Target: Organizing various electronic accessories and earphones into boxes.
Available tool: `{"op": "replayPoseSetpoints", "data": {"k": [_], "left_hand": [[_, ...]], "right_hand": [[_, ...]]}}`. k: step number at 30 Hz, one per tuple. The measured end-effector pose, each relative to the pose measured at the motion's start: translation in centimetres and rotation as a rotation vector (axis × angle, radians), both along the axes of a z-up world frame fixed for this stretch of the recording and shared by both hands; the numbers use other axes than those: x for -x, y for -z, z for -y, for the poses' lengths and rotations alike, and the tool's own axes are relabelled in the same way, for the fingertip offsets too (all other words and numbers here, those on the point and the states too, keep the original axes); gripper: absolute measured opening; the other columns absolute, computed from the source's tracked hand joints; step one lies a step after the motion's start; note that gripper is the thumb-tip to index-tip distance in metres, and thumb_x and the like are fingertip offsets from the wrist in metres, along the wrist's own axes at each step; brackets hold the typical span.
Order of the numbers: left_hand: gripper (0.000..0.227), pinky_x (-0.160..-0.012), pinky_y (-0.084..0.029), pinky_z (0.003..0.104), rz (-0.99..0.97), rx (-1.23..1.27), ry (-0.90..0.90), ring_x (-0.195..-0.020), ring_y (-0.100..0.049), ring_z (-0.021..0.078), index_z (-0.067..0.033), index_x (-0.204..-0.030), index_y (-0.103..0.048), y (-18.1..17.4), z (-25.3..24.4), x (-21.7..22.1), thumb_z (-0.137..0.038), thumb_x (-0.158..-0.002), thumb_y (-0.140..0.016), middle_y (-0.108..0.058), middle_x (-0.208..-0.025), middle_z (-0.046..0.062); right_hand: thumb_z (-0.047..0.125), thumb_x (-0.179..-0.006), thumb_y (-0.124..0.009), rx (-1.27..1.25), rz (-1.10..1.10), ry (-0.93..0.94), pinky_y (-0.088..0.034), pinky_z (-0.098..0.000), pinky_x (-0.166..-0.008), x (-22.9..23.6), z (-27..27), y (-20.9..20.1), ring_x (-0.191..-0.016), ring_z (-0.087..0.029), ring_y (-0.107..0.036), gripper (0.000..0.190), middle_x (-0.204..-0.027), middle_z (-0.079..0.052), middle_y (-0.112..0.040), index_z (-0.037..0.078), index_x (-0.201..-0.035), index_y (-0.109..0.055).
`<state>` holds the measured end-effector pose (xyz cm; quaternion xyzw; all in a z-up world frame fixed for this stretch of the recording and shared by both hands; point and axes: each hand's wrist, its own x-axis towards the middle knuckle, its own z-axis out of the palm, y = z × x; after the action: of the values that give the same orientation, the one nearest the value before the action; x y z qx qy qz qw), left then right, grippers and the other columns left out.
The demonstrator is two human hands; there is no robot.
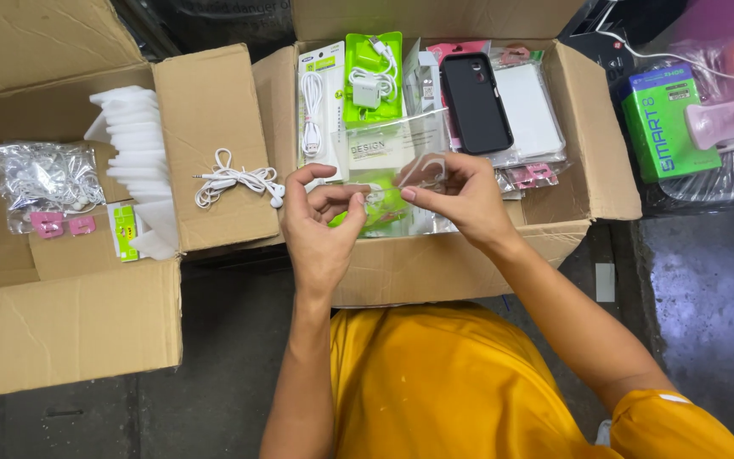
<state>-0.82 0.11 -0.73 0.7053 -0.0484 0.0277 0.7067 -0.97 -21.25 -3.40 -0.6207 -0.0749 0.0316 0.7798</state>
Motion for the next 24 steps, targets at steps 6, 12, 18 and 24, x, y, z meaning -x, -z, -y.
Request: {"op": "replayPoseSetpoints", "data": {"k": [6,12,18,24], "left_hand": [[0.042,-0.089,-0.063,0.03,-0.009,0.017,0.004,-0.098,-0.076,0.0185,0.0016,-0.126,-0.046,0.0,0.8,0.2,0.011,-0.092,-0.068,-0.075,-0.1,0.015],[0.04,-0.089,-0.062,0.029,-0.023,0.088,-0.003,-0.1,-0.076,0.0195,0.0014,-0.125,-0.045,-0.1,0.2,-0.3,0.01,-0.094,-0.068,-0.074,-0.101,0.016],[0.034,-0.092,-0.06,0.028,-0.088,0.279,0.03,-0.103,-0.073,0.0181,0.0013,-0.125,-0.048,2.6,2.3,-0.2,0.009,-0.097,-0.067,-0.075,-0.109,0.019],[0.046,-0.09,-0.06,0.026,-0.117,0.107,0.158,-0.102,-0.073,0.0153,-0.0003,-0.137,-0.046,2.2,3.2,-0.2,0.001,-0.097,-0.069,-0.075,-0.112,0.015]], "right_hand": [[-0.001,-0.088,-0.079,0.127,-0.139,0.068,-0.055,-0.0221,-0.072,-0.7,-0.4,-0.7,-0.087,-0.011,-0.072,0.036,-0.099,-0.014,-0.079,-0.004,-0.122,-0.066],[-0.005,-0.093,-0.071,-0.109,-0.1,0.063,-0.062,-0.0288,-0.091,-1.3,2.2,0.1,-0.099,-0.018,-0.077,0.03,-0.104,-0.016,-0.078,-0.005,-0.12,-0.061],[-0.002,-0.098,-0.069,-0.001,-0.073,0.118,-0.062,-0.031,-0.092,-1.4,4.3,0.9,-0.101,-0.018,-0.074,0.024,-0.109,-0.014,-0.076,-0.005,-0.121,-0.065],[0.004,-0.104,-0.065,0.166,-0.061,0.045,-0.058,-0.0284,-0.084,-3.0,8.6,1.5,-0.097,-0.012,-0.068,0.024,-0.107,-0.005,-0.072,-0.001,-0.128,-0.066]]}}
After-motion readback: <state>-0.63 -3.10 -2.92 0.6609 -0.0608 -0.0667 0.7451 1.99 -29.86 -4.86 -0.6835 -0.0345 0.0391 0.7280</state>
